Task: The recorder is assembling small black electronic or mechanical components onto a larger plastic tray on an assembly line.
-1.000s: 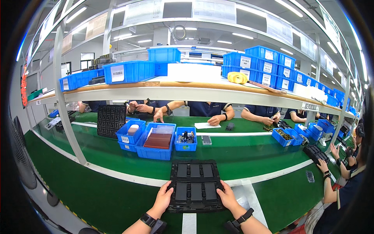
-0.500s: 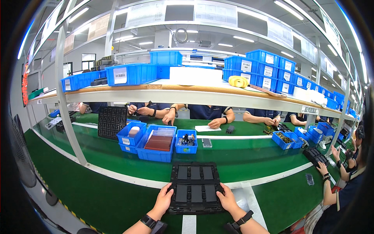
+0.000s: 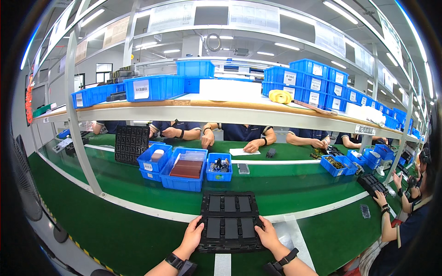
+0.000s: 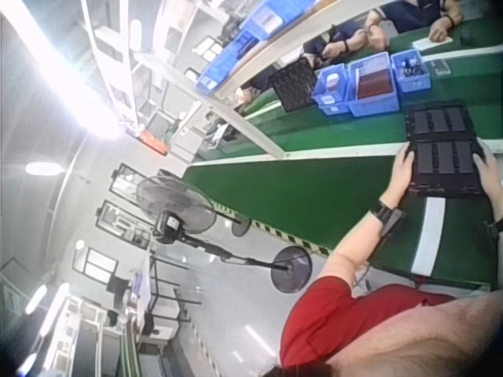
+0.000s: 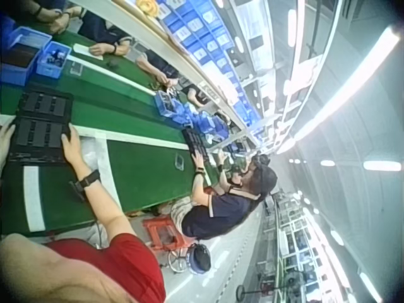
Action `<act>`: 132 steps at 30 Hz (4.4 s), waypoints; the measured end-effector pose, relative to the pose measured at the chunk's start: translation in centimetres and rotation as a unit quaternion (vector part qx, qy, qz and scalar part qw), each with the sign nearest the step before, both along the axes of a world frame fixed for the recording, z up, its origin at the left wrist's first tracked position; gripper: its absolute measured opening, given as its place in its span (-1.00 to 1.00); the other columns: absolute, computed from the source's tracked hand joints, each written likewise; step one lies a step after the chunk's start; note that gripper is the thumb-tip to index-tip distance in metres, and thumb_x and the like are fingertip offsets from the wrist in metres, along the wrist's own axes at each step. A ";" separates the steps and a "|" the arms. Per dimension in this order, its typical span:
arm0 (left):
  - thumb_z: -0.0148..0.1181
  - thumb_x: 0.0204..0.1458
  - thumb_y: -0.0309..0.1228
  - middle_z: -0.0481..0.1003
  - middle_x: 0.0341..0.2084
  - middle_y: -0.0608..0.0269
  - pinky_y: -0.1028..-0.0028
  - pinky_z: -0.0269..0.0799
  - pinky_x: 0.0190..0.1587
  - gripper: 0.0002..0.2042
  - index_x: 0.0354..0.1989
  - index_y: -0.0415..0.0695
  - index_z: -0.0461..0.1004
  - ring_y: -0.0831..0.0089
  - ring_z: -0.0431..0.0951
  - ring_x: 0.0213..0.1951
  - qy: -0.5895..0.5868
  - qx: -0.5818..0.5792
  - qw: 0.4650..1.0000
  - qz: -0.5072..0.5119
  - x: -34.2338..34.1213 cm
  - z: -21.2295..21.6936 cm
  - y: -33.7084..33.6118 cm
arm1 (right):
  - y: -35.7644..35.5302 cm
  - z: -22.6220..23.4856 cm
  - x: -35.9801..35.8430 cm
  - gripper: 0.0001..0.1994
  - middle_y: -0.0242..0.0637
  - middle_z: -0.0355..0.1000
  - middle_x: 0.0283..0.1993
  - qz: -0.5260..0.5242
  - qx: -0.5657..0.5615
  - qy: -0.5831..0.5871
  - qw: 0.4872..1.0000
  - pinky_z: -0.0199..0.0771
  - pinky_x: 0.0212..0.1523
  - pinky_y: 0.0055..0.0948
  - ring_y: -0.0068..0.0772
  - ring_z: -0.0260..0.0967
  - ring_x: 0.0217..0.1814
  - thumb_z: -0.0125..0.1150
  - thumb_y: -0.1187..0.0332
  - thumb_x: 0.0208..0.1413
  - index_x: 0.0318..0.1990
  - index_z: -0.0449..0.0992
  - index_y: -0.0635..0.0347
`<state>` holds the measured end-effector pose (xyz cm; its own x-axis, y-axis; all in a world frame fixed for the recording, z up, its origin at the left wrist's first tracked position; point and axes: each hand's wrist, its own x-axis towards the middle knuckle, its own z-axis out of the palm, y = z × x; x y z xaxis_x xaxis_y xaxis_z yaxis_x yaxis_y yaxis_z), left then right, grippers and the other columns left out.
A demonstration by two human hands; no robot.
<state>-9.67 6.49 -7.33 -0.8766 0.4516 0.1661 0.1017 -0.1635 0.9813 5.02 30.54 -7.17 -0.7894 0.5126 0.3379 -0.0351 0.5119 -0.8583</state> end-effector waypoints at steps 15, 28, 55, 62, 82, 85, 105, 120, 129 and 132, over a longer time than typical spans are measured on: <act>-0.06 0.07 -0.42 0.26 0.02 0.04 0.47 0.09 0.12 -0.65 0.04 -0.28 0.26 0.29 0.24 0.08 0.009 -0.004 1.000 0.003 0.2 0.6 0.0 | -0.4 0.6 0.1 -0.51 0.00 0.22 0.07 -0.007 -0.022 0.013 1.000 0.20 0.06 -0.39 -0.15 0.21 0.07 0.10 0.35 -0.01 0.09 0.21 0.34; -0.06 0.07 -0.42 0.25 0.03 0.03 0.46 0.08 0.12 -0.65 0.04 -0.28 0.26 0.27 0.24 0.08 0.029 -0.029 0.999 0.013 0.6 1.4 -0.2 | -0.2 0.2 0.0 -0.51 0.05 0.21 0.08 -0.006 -0.018 0.019 1.000 0.18 0.09 -0.37 -0.11 0.19 0.10 0.10 0.35 -0.02 0.08 0.21 0.35; -0.07 0.07 -0.43 0.27 0.01 0.03 0.46 0.10 0.12 -0.66 0.03 -0.28 0.26 0.27 0.25 0.07 0.027 -0.021 0.999 0.012 0.2 0.7 0.0 | -0.5 0.7 0.1 -0.50 0.01 0.21 0.08 -0.005 -0.023 0.018 1.000 0.23 0.03 -0.39 -0.17 0.23 0.05 0.10 0.33 -0.01 0.10 0.20 0.33; -0.06 0.07 -0.43 0.27 0.01 0.04 0.46 0.10 0.12 -0.66 0.03 -0.28 0.26 0.27 0.25 0.08 0.017 -0.017 1.000 0.010 0.3 0.7 -0.1 | -0.2 0.2 0.0 -0.50 0.01 0.22 0.08 -0.008 -0.014 0.024 1.000 0.22 0.03 -0.39 -0.15 0.23 0.05 0.11 0.33 -0.02 0.09 0.22 0.34; -0.06 0.06 -0.43 0.28 0.01 0.04 0.47 0.11 0.11 -0.65 0.03 -0.28 0.26 0.30 0.26 0.07 0.015 -0.009 1.000 0.005 0.0 0.3 0.0 | -0.3 0.3 -0.1 -0.51 -0.01 0.22 0.08 -0.006 -0.016 0.020 1.000 0.21 0.05 -0.39 -0.16 0.22 0.06 0.11 0.34 -0.01 0.09 0.21 0.32; -0.06 0.06 -0.43 0.27 0.01 0.04 0.47 0.11 0.11 -0.65 0.03 -0.27 0.26 0.31 0.25 0.07 0.015 -0.009 1.000 0.003 0.1 0.4 -0.1 | -0.4 0.5 0.0 -0.51 -0.01 0.22 0.08 -0.005 -0.025 0.017 1.000 0.21 0.05 -0.39 -0.15 0.22 0.06 0.11 0.34 -0.01 0.10 0.21 0.32; -0.06 0.07 -0.43 0.27 0.01 0.04 0.47 0.09 0.12 -0.65 0.03 -0.28 0.26 0.29 0.24 0.08 0.020 -0.012 1.000 0.007 0.3 0.8 -0.1 | -0.8 1.7 0.4 -0.52 -0.08 0.17 0.12 -0.001 -0.016 -0.025 1.000 0.21 0.09 -0.41 -0.29 0.17 0.13 0.09 0.40 0.03 0.12 0.17 0.30; -0.07 0.07 -0.44 0.27 0.01 0.04 0.47 0.10 0.11 -0.65 0.04 -0.29 0.25 0.30 0.25 0.07 0.019 -0.022 1.000 0.009 0.4 1.0 -0.1 | -0.1 -0.3 -0.2 -0.52 0.02 0.22 0.07 -0.001 -0.042 0.035 0.999 0.17 0.09 -0.40 -0.16 0.19 0.11 0.11 0.36 -0.02 0.08 0.22 0.35; -0.07 0.07 -0.43 0.27 0.02 0.04 0.47 0.10 0.12 -0.65 0.04 -0.27 0.25 0.30 0.25 0.08 0.030 -0.023 0.999 0.006 0.2 0.7 -0.1 | -0.1 0.2 0.1 -0.52 -0.11 0.17 0.12 0.008 -0.032 -0.012 0.999 0.18 0.10 -0.42 -0.32 0.15 0.13 0.08 0.41 0.04 0.13 0.16 0.29; -0.07 0.07 -0.43 0.27 0.01 0.04 0.46 0.10 0.12 -0.65 0.04 -0.27 0.25 0.29 0.25 0.07 0.027 -0.017 0.999 0.005 0.2 0.8 -0.2 | -0.7 0.9 0.2 -0.51 0.02 0.22 0.07 -0.010 -0.008 0.027 1.000 0.23 0.03 -0.37 -0.14 0.24 0.04 0.11 0.33 -0.01 0.09 0.22 0.32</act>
